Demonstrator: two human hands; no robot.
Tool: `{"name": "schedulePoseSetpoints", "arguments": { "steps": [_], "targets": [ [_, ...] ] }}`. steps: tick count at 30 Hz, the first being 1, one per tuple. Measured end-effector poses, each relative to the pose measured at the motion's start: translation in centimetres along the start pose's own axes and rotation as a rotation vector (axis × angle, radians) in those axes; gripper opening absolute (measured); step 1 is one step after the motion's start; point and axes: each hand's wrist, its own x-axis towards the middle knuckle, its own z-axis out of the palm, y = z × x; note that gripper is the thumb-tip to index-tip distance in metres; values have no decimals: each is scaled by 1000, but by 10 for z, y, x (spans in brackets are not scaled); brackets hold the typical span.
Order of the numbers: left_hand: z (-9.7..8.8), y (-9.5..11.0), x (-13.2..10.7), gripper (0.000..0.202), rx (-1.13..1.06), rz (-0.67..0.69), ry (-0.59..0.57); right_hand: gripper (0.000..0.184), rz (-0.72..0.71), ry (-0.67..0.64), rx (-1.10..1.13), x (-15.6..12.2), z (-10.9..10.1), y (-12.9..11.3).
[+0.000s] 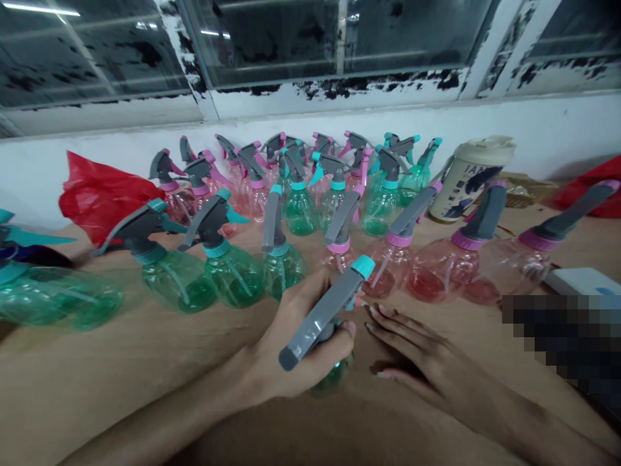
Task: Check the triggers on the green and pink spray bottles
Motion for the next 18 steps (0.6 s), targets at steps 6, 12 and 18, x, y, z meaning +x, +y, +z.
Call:
{"name": "schedulePoseSetpoints", "arguments": {
  "steps": [6, 12, 18],
  "targets": [
    [1, -3, -1, 16, 25, 109, -12, 55, 18, 28, 76, -2, 2, 1],
    [6, -4, 1, 20, 63, 95, 41, 58, 18, 28, 79, 0, 2, 1],
    [10, -7, -2, 33, 46, 81, 59, 56, 22, 4, 85, 2, -1, -1]
  ]
}}
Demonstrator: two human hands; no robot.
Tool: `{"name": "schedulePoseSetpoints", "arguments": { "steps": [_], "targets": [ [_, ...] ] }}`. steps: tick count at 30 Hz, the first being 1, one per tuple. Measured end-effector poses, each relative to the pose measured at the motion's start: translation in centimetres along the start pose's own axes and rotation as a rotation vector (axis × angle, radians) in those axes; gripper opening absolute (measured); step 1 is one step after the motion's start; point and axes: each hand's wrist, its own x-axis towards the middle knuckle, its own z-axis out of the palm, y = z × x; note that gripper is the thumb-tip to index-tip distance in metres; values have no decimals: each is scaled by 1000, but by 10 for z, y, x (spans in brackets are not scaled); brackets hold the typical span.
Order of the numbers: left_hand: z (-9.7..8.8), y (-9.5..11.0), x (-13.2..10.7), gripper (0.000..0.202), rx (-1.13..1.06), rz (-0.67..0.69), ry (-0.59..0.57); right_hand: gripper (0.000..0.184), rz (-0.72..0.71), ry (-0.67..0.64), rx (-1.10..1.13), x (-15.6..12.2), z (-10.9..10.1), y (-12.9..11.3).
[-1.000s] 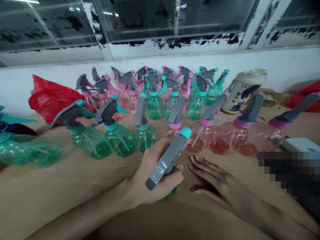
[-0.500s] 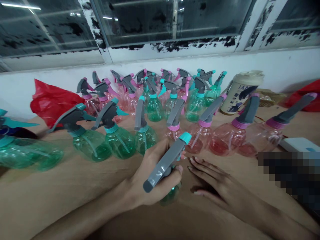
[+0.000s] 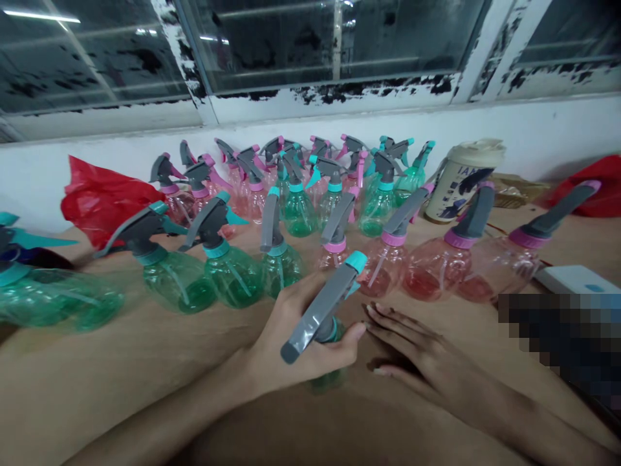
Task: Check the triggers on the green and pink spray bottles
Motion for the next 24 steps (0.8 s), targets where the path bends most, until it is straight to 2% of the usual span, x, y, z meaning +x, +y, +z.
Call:
{"name": "schedulePoseSetpoints", "arguments": {
  "steps": [3, 8, 14, 16, 21, 24],
  "targets": [
    [1, -2, -5, 43, 18, -36, -43, 55, -2, 16, 19, 1, -1, -1],
    [0, 0, -14, 43, 52, -133, -64, 56, 0, 29, 37, 0, -2, -2],
    [-9, 3, -22, 77, 36, -167, -109, 55, 5, 26, 9, 1, -4, -2],
    [-12, 6, -26, 73, 32, -211, -101, 55, -1, 10, -11, 2, -6, -3],
    [-17, 12, -36, 37, 48, -261, -75, 56, -7, -27, -41, 6, -11, -7],
    [-24, 14, -44, 37, 104, -270, -58, 56, -21, -34, -51, 7, -13, -8]
  ]
}}
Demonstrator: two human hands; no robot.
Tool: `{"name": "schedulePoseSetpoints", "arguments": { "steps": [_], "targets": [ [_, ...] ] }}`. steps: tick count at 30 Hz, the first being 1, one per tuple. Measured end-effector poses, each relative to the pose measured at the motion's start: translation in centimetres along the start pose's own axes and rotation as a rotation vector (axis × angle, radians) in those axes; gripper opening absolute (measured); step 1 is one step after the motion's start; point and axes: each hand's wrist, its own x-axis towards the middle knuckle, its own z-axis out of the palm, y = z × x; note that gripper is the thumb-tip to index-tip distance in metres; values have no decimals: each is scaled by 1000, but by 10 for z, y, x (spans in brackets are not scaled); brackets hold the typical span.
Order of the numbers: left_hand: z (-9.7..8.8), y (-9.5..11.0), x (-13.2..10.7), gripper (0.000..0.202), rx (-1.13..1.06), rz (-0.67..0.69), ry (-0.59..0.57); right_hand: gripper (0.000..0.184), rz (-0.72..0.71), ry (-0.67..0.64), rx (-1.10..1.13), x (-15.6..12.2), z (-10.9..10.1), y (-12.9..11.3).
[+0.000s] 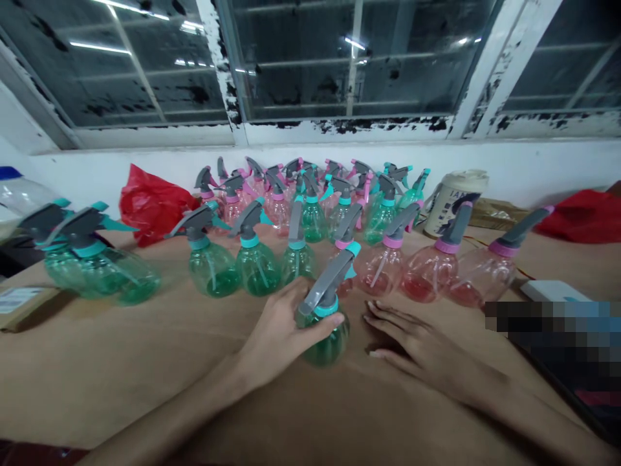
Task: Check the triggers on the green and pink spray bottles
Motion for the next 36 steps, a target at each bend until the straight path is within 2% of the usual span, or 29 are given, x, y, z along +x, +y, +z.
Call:
{"name": "schedulePoseSetpoints", "arguments": {
  "steps": [5, 8, 11, 12, 16, 19, 24, 27, 30, 36],
  "targets": [
    [-29, -10, -27, 33, 63, -28, 54, 54, -9, 20, 19, 1, 1, -2],
    [-55, -23, -53, 34, 88, -120, 89, 54, 6, 10, -1, 4, 1, -9],
    [-84, -45, -80, 34, 97, -214, 183, 53, 9, 32, -36, 11, -2, -20],
    [-94, -53, -88, 33, 95, -226, 260, 52, 3, 44, -44, 15, -2, -24],
    [-130, -78, -103, 34, 109, -325, 429, 48, -57, 81, -62, 30, -1, -40],
    [-147, -88, -101, 29, 107, -372, 473, 44, -78, 67, -48, 41, 3, -52],
    [-160, -106, -84, 24, 119, -329, 504, 38, -118, 5, 77, 59, -1, -79],
    [-166, -126, -75, 28, 147, -322, 523, 33, -129, 64, 173, 77, -7, -98],
    [-171, -144, -68, 35, 176, -312, 517, 31, -70, 136, 249, 101, -13, -117],
    [-178, -155, -59, 29, 272, -276, 471, 43, -52, 213, 273, 152, -18, -152]
  ]
}}
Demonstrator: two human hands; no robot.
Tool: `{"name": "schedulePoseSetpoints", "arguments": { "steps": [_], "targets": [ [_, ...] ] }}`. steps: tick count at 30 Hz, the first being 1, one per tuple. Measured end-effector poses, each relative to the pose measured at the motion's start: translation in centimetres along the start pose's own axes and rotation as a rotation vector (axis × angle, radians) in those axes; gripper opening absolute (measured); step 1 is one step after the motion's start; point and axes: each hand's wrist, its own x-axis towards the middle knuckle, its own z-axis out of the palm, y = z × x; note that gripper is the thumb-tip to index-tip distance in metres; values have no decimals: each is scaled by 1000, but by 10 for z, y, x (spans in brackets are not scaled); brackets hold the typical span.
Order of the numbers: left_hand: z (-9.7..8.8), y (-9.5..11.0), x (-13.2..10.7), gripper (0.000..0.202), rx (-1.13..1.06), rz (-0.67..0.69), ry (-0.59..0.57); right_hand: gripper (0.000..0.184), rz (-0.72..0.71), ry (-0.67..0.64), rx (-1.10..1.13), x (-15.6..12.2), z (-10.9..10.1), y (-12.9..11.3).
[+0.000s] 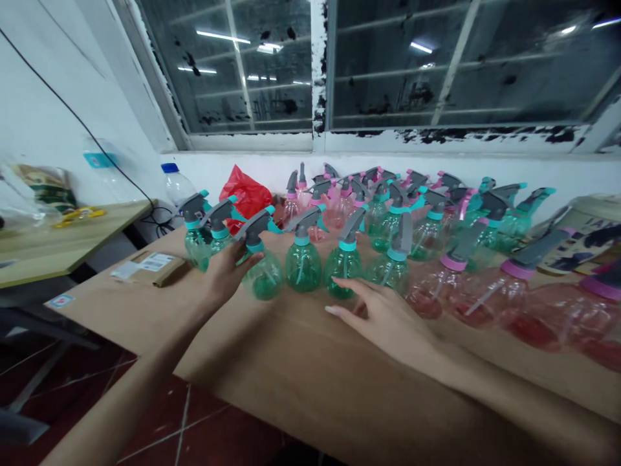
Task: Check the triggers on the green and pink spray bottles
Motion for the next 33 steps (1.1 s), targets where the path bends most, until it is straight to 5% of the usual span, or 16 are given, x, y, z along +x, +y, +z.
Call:
{"name": "schedulePoseSetpoints", "arguments": {
  "steps": [20, 33],
  "targets": [
    [12, -8, 17, 21, 67, 105, 45, 79, 172, 95, 50, 88, 44, -29],
    [7, -7, -4, 35, -17, 7, 163, 55, 173, 99, 9, 95, 45, -31]
  ]
}}
